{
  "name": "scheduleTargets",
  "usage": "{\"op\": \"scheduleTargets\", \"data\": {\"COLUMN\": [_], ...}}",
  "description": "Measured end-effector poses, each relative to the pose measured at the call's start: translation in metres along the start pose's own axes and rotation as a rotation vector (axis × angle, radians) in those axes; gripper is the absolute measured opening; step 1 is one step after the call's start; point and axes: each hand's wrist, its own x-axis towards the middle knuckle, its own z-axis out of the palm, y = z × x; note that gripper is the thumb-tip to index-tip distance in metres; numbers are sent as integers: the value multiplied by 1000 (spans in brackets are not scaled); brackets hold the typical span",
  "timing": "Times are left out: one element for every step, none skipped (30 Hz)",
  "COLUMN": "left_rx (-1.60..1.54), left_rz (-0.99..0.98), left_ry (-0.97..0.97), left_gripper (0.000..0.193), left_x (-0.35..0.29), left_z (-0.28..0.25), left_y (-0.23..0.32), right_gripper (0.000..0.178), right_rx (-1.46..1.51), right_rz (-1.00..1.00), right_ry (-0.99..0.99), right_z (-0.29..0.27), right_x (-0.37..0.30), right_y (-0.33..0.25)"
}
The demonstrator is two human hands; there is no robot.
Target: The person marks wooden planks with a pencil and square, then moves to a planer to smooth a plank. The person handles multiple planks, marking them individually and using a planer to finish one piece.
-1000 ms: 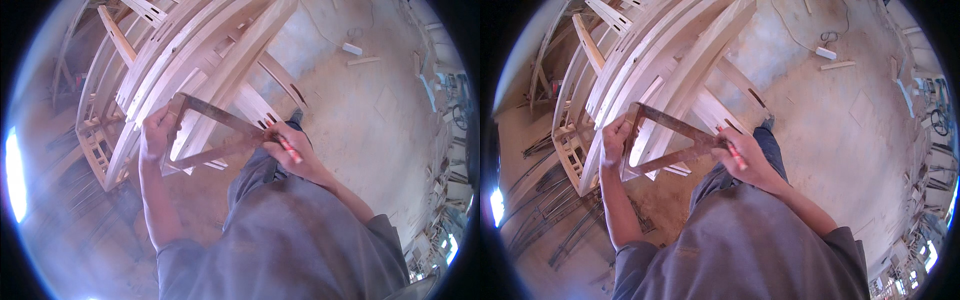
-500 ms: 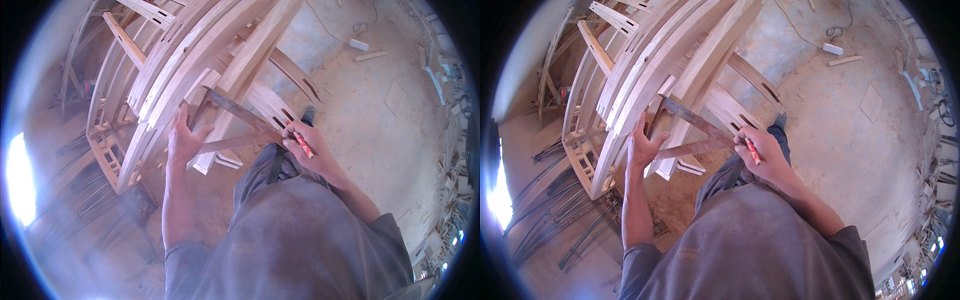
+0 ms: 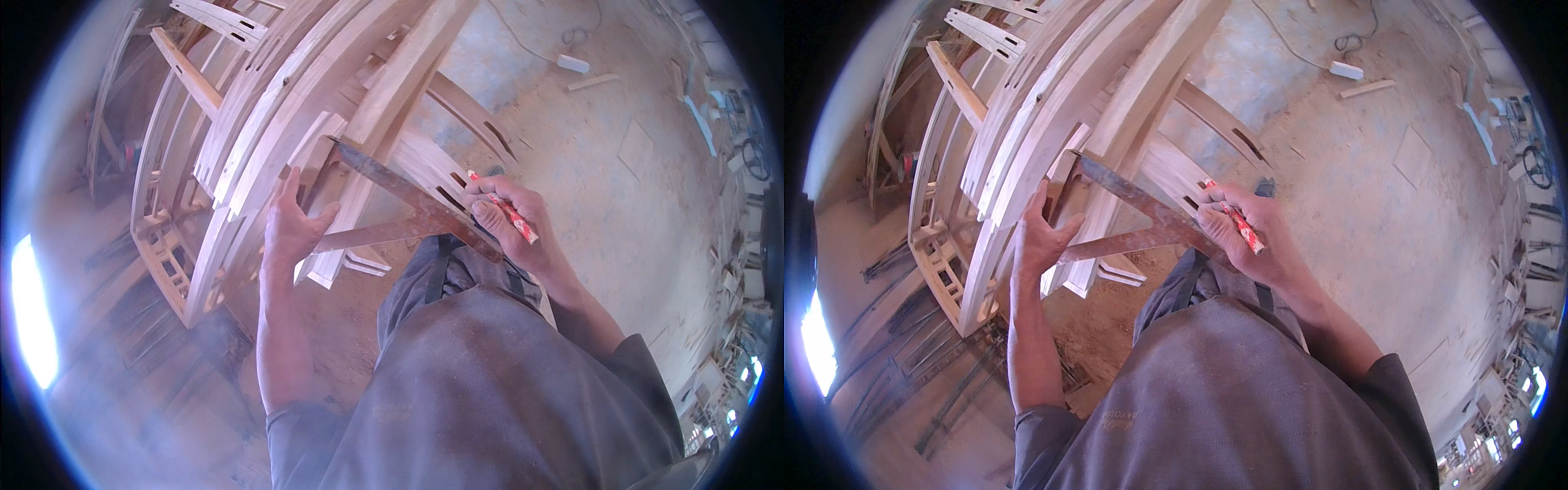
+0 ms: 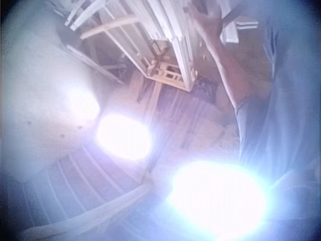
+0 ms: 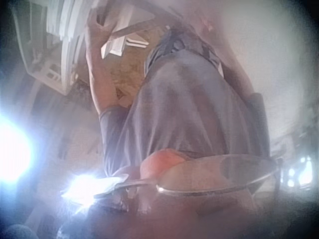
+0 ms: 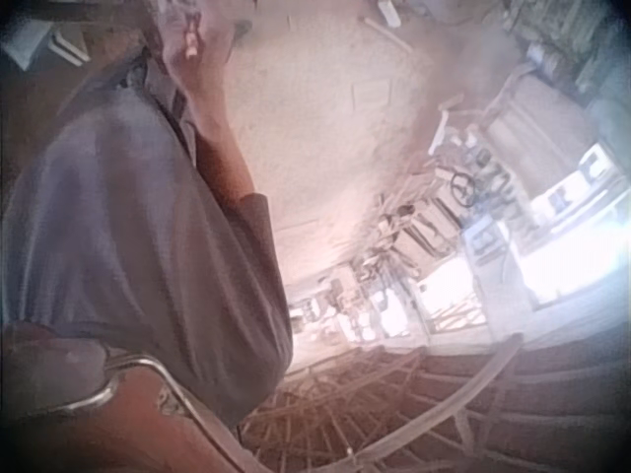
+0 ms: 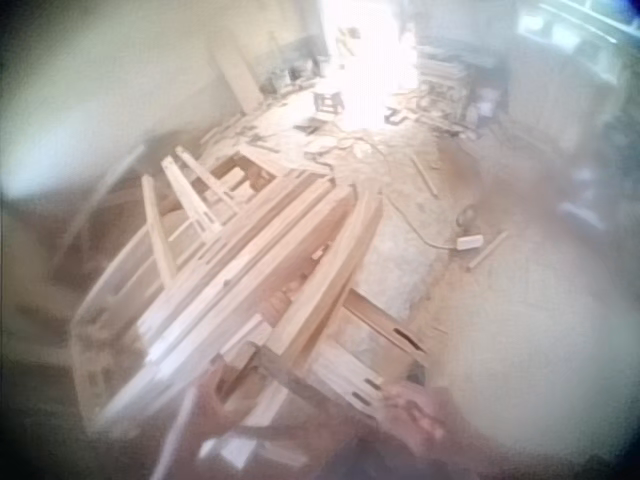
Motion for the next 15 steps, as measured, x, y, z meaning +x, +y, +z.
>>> {"op": "scheduleTargets", "data": {"left_rx": [-1, -9, -17, -24, -20, -16, -12, -15, -19, -23, -24, -26, -26, -43, -60], "left_rz": [-4, -7, -10, -13, -8, -3, -1, 7, 16, 23, 27, 30, 34, 39, 44], "left_ry": [-3, -5, -8, -12, -12, -12, -10, -12, -15, -17, -18, -18, -20, -15, -10], "left_gripper": [99, 99, 99, 99, 99, 98, 98, 98, 98, 98, 97, 96, 95, 95, 95], "left_x": [0, 0, 0, 0, 1, 1, 1, 2, 3, 4, 4, 4, 4, 4, 4], "left_z": [-1, -1, -1, -1, -1, -1, -2, -2, -2, -1, -1, -1, -1, -1, 1], "left_y": [1, 1, 1, 1, 1, 1, 1, 1, 0, -2, -2, -3, -4, -7, -11], "right_gripper": [36, 40, 43, 44, 45, 46, 46, 45, 45, 45, 45, 45, 43, 42, 41], "right_rx": [-24, -47, -71, -56, -41, -26, -5, 16, 37, 13, -12, -37, -40, -42, -45], "right_rz": [-33, -66, -98, -82, -67, -51, -46, -41, -37, -46, -56, -66, -64, -63, -61], "right_ry": [-12, -25, -37, -56, -75, -94, -102, -110, -117, -122, -127, -133, -135, -138, -141], "right_z": [-1, -2, -3, -3, -3, -3, -3, -3, -3, -3, -4, -4, -5, -5, -5], "right_x": [0, 0, 0, -1, -1, -2, -2, -2, -2, -2, -2, -2, -2, -2, -2], "right_y": [2, 3, 4, 4, 3, 3, 4, 6, 7, 7, 7, 6, 4, 0, -1]}}
